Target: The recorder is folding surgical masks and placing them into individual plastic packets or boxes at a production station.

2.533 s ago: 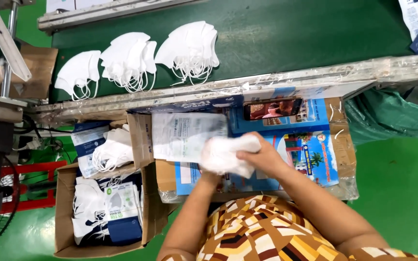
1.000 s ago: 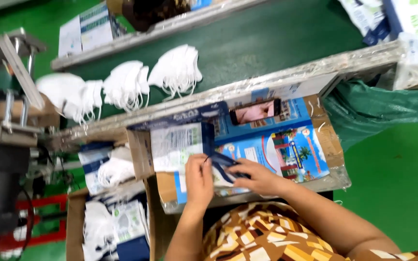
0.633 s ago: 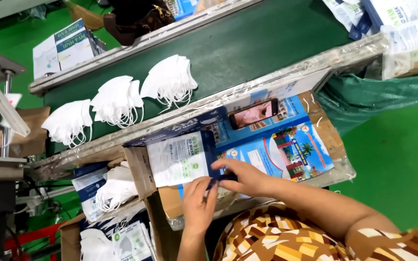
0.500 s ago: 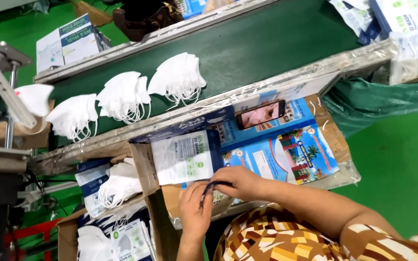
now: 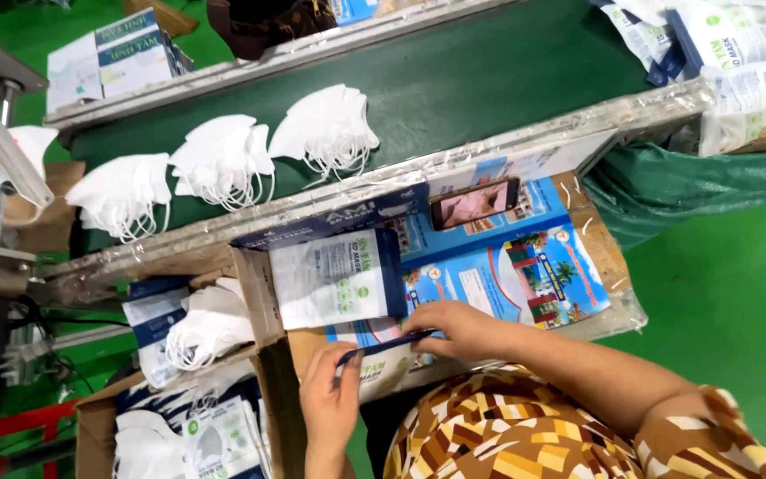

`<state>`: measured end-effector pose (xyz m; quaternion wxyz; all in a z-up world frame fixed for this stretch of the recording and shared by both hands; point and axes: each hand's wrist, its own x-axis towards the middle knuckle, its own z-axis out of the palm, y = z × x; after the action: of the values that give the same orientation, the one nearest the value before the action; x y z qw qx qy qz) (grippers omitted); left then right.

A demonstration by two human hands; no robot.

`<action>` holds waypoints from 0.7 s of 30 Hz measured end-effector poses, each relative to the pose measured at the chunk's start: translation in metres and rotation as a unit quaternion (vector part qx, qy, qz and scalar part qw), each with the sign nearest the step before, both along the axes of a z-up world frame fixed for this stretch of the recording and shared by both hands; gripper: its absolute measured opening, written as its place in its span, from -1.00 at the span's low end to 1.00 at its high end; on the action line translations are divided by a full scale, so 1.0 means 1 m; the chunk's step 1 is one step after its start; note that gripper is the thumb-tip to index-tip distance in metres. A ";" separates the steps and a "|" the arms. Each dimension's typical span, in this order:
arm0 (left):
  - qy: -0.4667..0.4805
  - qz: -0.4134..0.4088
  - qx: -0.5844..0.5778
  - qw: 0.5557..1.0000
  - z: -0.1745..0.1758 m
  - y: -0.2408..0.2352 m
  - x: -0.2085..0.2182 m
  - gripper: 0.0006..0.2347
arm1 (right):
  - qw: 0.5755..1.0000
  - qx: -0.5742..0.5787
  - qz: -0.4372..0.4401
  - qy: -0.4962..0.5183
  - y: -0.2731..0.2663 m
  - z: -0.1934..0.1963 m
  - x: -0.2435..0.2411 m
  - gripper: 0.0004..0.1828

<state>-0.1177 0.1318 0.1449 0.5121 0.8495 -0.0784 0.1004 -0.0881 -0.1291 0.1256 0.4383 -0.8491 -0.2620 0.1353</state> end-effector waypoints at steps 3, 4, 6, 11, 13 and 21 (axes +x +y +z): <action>-0.049 -0.059 0.042 0.996 0.002 -0.030 -0.001 -0.90 | 0.994 0.097 0.010 -0.051 0.000 0.022 -0.004 -0.64; -0.060 -0.084 0.062 0.993 0.008 -0.044 -0.003 -0.91 | 0.993 0.109 0.013 -0.047 -0.002 0.020 -0.007 -0.68; -0.070 -0.105 0.086 0.988 0.010 -0.062 -0.005 -0.91 | 0.991 0.126 0.021 -0.043 -0.008 0.013 -0.010 -0.71; -0.067 -0.053 0.035 0.996 -0.004 -0.078 -0.003 -0.91 | 0.995 0.064 -0.035 -0.064 -0.043 -0.011 -0.012 -0.81; -0.038 -0.043 0.037 0.998 0.004 -0.074 0.006 -0.90 | 0.996 0.043 -0.046 -0.057 -0.068 -0.038 -0.011 -0.81; -0.095 -0.037 0.085 0.991 0.014 -0.078 0.108 -0.71 | 0.909 0.239 -0.341 0.017 -0.237 -0.128 -0.006 -0.68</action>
<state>-0.0101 0.0542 0.1592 0.4315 0.8730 -0.1666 0.1548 -0.0940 -0.3665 -0.0026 0.6518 -0.7542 0.0267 -0.0751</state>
